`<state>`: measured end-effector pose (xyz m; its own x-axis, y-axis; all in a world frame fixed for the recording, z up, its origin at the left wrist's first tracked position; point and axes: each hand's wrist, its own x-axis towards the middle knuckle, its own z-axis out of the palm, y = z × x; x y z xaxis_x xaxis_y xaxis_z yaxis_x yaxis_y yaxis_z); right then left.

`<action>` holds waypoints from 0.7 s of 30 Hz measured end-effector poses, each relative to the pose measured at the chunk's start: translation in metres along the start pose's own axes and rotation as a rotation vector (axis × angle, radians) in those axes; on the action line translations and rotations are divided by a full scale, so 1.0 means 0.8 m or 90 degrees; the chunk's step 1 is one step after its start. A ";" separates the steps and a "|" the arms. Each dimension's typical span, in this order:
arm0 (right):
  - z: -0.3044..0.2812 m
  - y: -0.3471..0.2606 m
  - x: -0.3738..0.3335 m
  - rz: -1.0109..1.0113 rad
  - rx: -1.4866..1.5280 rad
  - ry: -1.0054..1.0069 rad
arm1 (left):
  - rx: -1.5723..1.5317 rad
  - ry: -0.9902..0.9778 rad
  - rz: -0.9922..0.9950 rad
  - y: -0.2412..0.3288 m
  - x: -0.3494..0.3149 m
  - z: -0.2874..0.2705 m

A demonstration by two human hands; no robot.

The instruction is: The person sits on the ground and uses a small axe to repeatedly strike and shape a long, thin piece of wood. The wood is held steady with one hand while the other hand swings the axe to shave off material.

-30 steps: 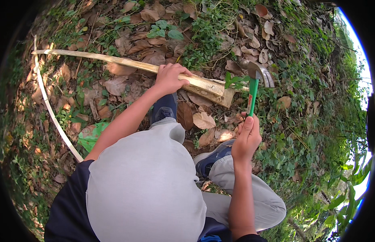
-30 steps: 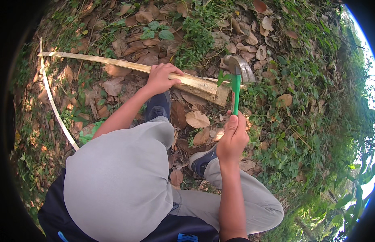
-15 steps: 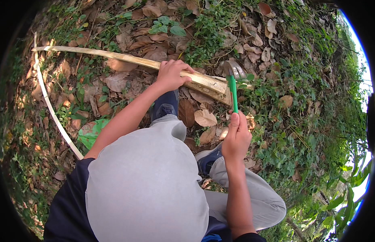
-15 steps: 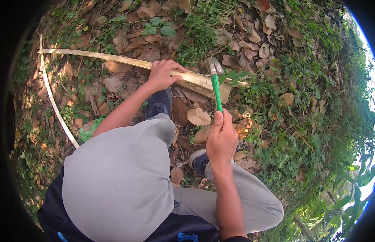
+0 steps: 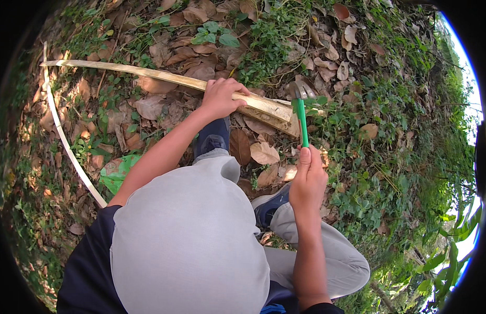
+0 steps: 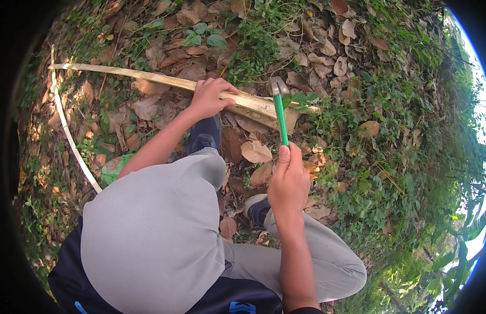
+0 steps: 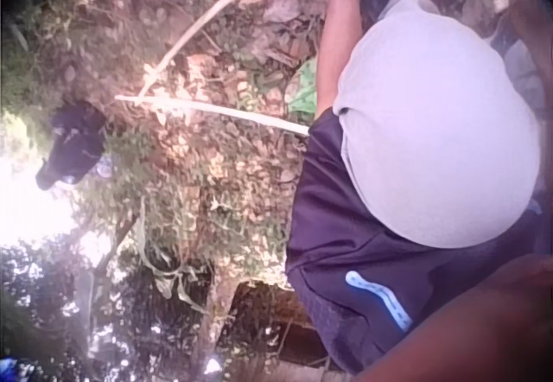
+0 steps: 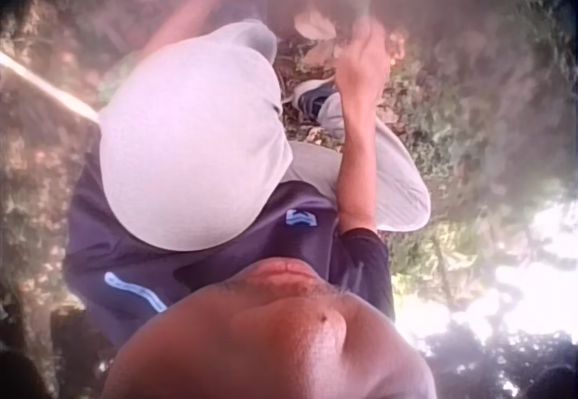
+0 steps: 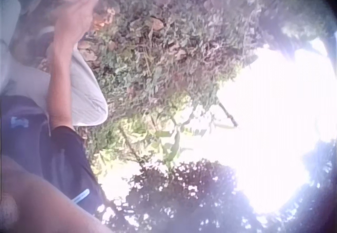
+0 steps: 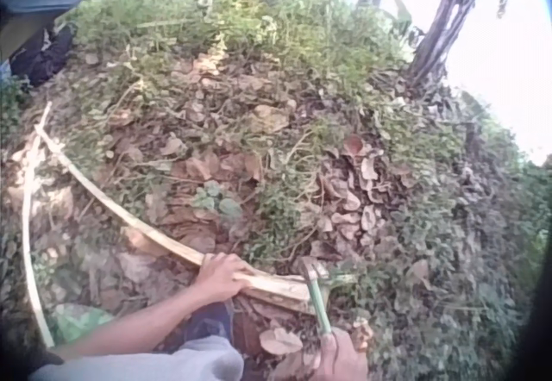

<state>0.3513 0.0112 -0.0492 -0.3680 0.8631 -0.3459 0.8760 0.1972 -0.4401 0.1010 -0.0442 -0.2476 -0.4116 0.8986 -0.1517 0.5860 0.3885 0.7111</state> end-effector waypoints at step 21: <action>0.041 0.010 0.001 -0.142 0.081 0.080 | -0.010 0.003 0.005 -0.002 0.000 0.002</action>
<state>0.3480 -0.0019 -0.0798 -0.4990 0.8573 -0.1264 0.7286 0.3360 -0.5969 0.1012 -0.0447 -0.2494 -0.4107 0.9007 -0.1421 0.5784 0.3778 0.7230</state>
